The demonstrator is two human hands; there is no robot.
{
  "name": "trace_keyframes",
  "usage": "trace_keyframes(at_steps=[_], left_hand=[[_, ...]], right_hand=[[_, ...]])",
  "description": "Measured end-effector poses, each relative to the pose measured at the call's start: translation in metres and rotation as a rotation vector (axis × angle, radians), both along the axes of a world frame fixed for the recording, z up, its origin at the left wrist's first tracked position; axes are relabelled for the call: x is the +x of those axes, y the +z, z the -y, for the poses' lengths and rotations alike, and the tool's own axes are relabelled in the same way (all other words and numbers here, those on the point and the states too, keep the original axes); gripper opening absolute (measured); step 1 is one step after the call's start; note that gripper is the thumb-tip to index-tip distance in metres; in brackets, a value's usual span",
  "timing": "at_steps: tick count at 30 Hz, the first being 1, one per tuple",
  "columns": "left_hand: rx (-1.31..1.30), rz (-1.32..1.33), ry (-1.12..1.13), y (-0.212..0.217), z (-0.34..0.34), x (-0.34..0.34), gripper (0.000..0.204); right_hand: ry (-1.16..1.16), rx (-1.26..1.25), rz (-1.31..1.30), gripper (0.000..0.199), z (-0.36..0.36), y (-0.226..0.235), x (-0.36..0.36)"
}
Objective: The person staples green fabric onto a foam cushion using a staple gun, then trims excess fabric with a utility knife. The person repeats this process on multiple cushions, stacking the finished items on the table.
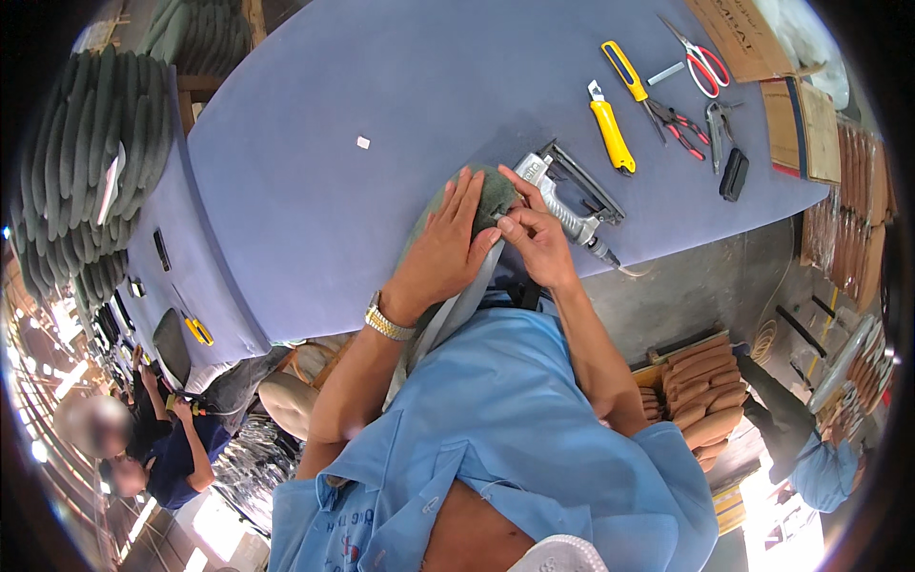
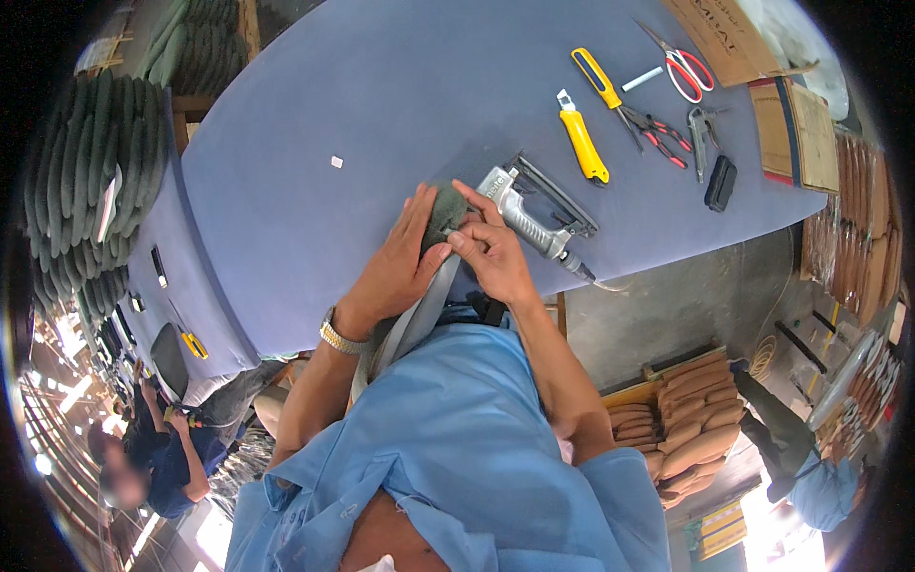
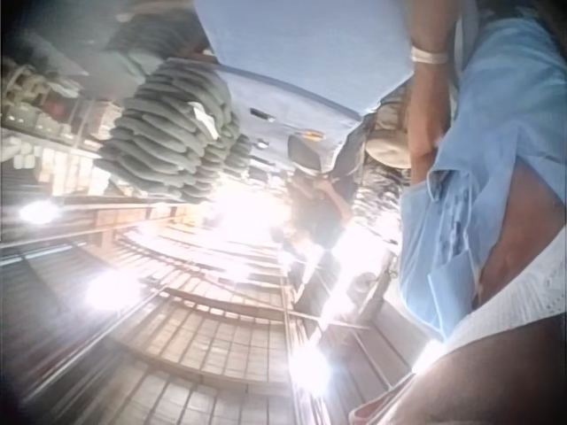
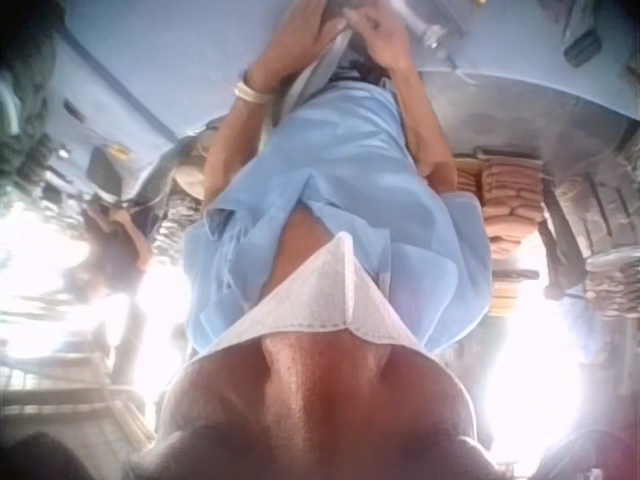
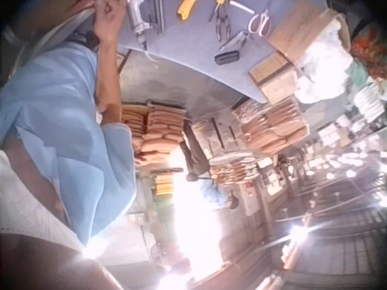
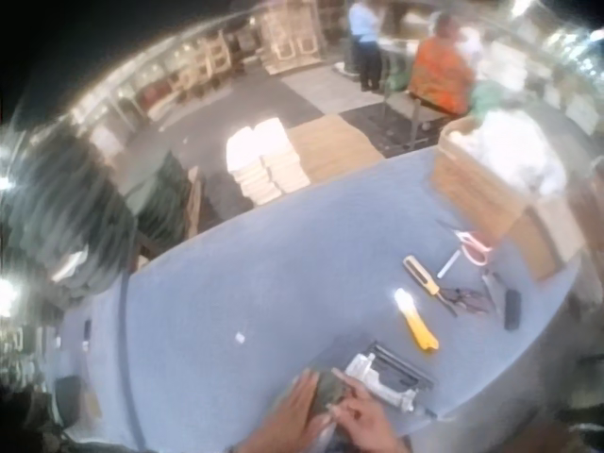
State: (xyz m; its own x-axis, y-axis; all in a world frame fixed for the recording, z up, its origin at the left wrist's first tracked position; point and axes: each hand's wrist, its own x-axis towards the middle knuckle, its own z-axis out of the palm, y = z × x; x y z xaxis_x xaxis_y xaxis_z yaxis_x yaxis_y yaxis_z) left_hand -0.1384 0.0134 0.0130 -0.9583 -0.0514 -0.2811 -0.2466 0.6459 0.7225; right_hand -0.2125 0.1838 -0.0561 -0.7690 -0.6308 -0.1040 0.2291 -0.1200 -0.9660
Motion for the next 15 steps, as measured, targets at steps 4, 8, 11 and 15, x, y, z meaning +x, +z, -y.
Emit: trace_keyframes(at_steps=[4, 8, 11, 15], left_hand=[[-0.099, -0.028, 0.008, 0.003, -0.007, 0.001, 0.069], [-0.230, -0.029, 0.092, 0.006, -0.018, 0.004, 0.068], [-0.280, -0.058, 0.102, 0.010, -0.020, 0.003, 0.066], [-0.321, -0.020, 0.104, 0.015, -0.024, -0.001, 0.067]], right_hand=[[0.064, 0.001, -0.014, 0.018, -0.002, 0.001, -0.008], [0.116, 0.144, -0.060, 0.016, -0.005, 0.019, -0.019], [0.055, 0.285, -0.193, 0.014, -0.009, 0.027, -0.018], [-0.154, 0.597, -0.497, 0.036, -0.034, -0.007, -0.011]])
